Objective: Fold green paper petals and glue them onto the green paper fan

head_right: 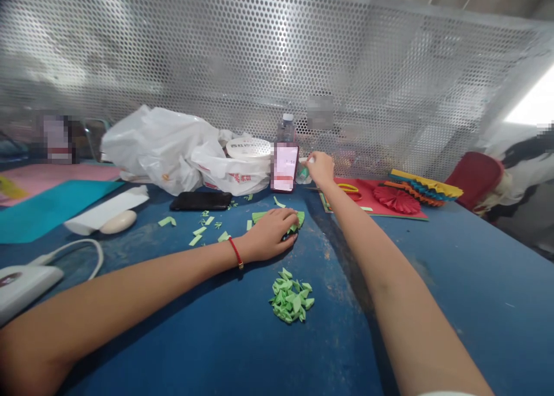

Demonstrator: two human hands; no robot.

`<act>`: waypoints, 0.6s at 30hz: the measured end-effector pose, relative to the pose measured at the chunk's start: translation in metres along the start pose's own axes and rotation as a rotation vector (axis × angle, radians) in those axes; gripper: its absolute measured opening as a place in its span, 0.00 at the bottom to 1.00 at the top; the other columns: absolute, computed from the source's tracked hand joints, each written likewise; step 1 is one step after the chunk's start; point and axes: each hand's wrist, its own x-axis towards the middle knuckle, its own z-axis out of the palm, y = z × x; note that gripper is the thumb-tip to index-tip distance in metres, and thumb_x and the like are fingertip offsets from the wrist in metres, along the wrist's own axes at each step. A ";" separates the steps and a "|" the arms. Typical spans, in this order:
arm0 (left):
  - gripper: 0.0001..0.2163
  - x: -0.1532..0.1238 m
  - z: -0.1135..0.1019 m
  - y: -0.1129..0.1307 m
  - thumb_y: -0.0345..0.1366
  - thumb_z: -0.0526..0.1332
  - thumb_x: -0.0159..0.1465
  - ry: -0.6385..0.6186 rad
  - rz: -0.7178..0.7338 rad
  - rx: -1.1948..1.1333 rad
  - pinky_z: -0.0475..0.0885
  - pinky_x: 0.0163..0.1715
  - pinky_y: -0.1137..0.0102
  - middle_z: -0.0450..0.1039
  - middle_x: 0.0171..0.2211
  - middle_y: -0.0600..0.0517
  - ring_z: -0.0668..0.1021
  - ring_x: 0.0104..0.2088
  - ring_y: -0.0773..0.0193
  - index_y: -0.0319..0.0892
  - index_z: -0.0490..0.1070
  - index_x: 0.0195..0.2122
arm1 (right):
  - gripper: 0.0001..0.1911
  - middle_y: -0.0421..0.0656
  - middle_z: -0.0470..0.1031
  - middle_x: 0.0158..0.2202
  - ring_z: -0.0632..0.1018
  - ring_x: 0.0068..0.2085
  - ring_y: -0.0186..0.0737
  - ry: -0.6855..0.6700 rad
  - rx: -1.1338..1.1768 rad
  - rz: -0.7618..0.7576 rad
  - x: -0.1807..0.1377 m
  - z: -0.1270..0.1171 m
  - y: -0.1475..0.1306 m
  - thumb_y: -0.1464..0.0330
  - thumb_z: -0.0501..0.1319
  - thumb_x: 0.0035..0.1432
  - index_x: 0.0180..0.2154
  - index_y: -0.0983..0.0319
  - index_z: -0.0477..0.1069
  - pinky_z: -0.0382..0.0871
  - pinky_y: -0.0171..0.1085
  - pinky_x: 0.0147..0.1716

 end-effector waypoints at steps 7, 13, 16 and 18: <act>0.14 -0.002 -0.001 0.001 0.37 0.57 0.67 0.099 -0.025 -0.056 0.68 0.56 0.56 0.73 0.51 0.40 0.74 0.52 0.50 0.38 0.64 0.52 | 0.08 0.51 0.80 0.36 0.76 0.39 0.53 -0.004 -0.010 -0.149 -0.014 -0.036 -0.011 0.62 0.64 0.54 0.30 0.61 0.75 0.64 0.44 0.39; 0.27 0.000 -0.008 0.019 0.39 0.59 0.66 0.485 -0.186 -0.234 0.61 0.63 0.50 0.58 0.64 0.36 0.62 0.66 0.47 0.42 0.48 0.62 | 0.15 0.39 0.66 0.18 0.67 0.23 0.40 -0.081 0.143 -0.362 -0.072 -0.082 -0.047 0.58 0.61 0.54 0.21 0.59 0.66 0.53 0.38 0.26; 0.27 0.002 -0.014 0.034 0.36 0.62 0.64 0.553 -0.308 -0.669 0.76 0.39 0.60 0.73 0.41 0.48 0.80 0.38 0.57 0.45 0.47 0.59 | 0.20 0.37 0.58 0.16 0.60 0.21 0.36 -0.098 0.267 -0.424 -0.102 -0.102 -0.073 0.58 0.56 0.59 0.19 0.58 0.58 0.49 0.38 0.25; 0.25 0.003 -0.019 0.044 0.36 0.63 0.63 0.533 -0.367 -0.978 0.71 0.23 0.70 0.68 0.27 0.60 0.73 0.20 0.68 0.48 0.50 0.55 | 0.22 0.37 0.54 0.16 0.57 0.22 0.35 -0.088 0.344 -0.453 -0.111 -0.113 -0.084 0.60 0.56 0.59 0.17 0.58 0.53 0.47 0.38 0.24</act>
